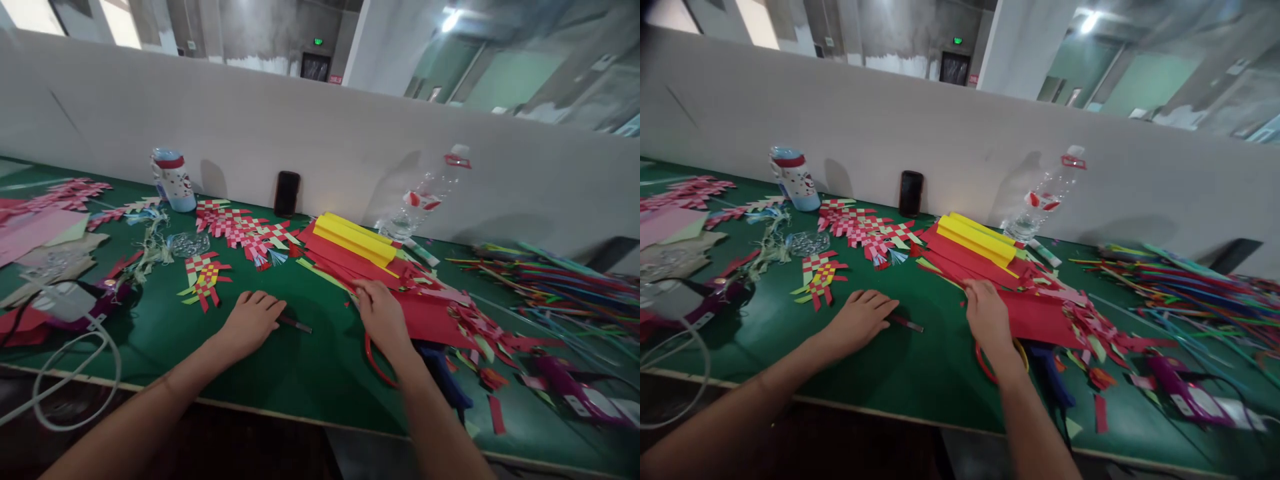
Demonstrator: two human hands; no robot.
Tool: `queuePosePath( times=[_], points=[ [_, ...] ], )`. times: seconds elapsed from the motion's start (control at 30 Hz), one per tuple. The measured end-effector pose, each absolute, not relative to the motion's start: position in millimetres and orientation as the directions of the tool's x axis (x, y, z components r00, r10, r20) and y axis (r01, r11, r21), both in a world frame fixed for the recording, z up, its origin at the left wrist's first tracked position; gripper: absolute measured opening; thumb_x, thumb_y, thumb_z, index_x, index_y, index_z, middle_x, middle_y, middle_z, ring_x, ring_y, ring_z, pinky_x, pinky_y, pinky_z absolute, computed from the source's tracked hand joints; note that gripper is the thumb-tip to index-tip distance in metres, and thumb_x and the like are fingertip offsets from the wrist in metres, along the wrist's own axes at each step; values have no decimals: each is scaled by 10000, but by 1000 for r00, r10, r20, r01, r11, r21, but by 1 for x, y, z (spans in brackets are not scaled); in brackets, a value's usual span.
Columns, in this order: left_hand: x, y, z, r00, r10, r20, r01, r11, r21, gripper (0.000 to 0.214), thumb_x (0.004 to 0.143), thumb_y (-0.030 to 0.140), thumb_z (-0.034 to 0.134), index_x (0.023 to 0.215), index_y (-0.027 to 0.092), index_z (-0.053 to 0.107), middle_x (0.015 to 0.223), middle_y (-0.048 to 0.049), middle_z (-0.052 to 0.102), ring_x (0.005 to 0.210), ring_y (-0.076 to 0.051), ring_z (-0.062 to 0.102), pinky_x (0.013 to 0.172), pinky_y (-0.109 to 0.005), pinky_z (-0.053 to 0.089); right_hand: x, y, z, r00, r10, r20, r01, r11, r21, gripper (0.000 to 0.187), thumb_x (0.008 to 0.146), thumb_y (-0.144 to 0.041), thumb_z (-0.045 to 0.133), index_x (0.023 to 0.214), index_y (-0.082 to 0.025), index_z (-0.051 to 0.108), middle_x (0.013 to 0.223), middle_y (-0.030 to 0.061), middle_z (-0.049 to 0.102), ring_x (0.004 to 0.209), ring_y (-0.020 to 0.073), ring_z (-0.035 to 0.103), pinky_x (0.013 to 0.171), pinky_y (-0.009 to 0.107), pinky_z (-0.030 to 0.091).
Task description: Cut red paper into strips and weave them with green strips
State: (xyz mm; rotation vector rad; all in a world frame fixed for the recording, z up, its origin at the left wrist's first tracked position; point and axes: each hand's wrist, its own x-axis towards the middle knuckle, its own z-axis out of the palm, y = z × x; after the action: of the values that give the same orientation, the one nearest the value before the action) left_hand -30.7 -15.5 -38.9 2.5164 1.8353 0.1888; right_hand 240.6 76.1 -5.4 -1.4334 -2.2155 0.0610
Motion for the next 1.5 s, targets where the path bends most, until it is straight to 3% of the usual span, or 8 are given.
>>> queuePosePath(
  times=[0.17, 0.4, 0.53, 0.67, 0.93, 1.07, 1.27, 1.5],
  points=[
    [-27, -6, -34, 300, 954, 20, 949, -300, 94, 141, 923, 249, 571, 1051, 222, 625, 1054, -63, 636, 1025, -241, 551, 880, -371, 369, 216, 128, -13, -388, 888, 247, 873, 440, -211, 258, 941, -137, 433, 1062, -145, 660, 1072, 116, 683, 1033, 203, 618, 931, 358, 483],
    [-33, -7, -29, 245, 970, 0, 953, -240, 183, 83, 912, 163, 507, 937, 206, 573, 972, -49, 621, 919, -216, 589, 768, -323, 413, 193, 133, -29, -415, 907, 77, 908, 418, -33, 361, 926, -380, 594, 1222, -175, 576, 1256, 93, 587, 1079, 228, 601, 918, 460, 511],
    [-56, -2, -13, 152, 988, 37, 954, -157, 257, 105, 941, 180, 424, 949, 196, 528, 961, -42, 599, 778, -173, 608, 701, -299, 439, 181, 104, -39, -514, 857, 37, 857, 515, -30, 343, 927, -148, 514, 1262, -115, 586, 1320, 200, 576, 1230, 291, 535, 1080, 532, 340],
    [-69, 22, 6, 86, 990, 109, 946, -116, 304, 139, 965, 229, 395, 1012, 193, 521, 1056, -68, 594, 908, -207, 617, 793, -338, 474, 177, 66, -46, -643, 763, 64, 757, 646, -96, 410, 890, -76, 469, 1285, -86, 577, 1360, 213, 555, 1273, 311, 497, 1076, 511, 324],
    [0, 119, 4, 200, 973, 118, 924, -228, 306, 341, 941, 350, 583, 1228, 165, 564, 1226, -96, 591, 1034, -220, 617, 868, -429, 540, 176, 25, -46, -776, 552, 304, 490, 832, -258, 245, 899, -195, 550, 1119, -208, 658, 1046, 59, 693, 985, 187, 569, 870, 338, 424],
    [39, 154, -1, 282, 953, 112, 916, -302, 263, 347, 940, 348, 586, 1232, 163, 562, 1230, -97, 590, 1038, -222, 617, 869, -431, 541, 180, 33, -46, -717, 546, 432, 446, 837, -318, 168, 906, -204, 519, 889, -214, 686, 842, 32, 680, 845, 164, 568, 783, 307, 448],
    [50, 142, 3, 275, 948, 159, 932, -303, 198, 362, 940, 348, 582, 1251, 166, 547, 1262, -101, 567, 1086, -240, 592, 908, -459, 514, 216, 61, -37, -353, 725, 592, 531, 676, -511, 251, 970, -242, 430, 1018, -209, 674, 948, 80, 698, 920, 188, 617, 846, 352, 504],
    [7, 39, -12, 343, 933, -113, 926, -315, 207, 474, 767, 564, 693, 1006, 173, 572, 1022, -85, 571, 967, -266, 556, 805, -347, 462, 225, 62, -28, -118, 805, 582, 516, 550, -656, 258, 980, -298, 420, 1065, -205, 645, 979, 86, 688, 922, 190, 643, 840, 352, 530]
  ],
)
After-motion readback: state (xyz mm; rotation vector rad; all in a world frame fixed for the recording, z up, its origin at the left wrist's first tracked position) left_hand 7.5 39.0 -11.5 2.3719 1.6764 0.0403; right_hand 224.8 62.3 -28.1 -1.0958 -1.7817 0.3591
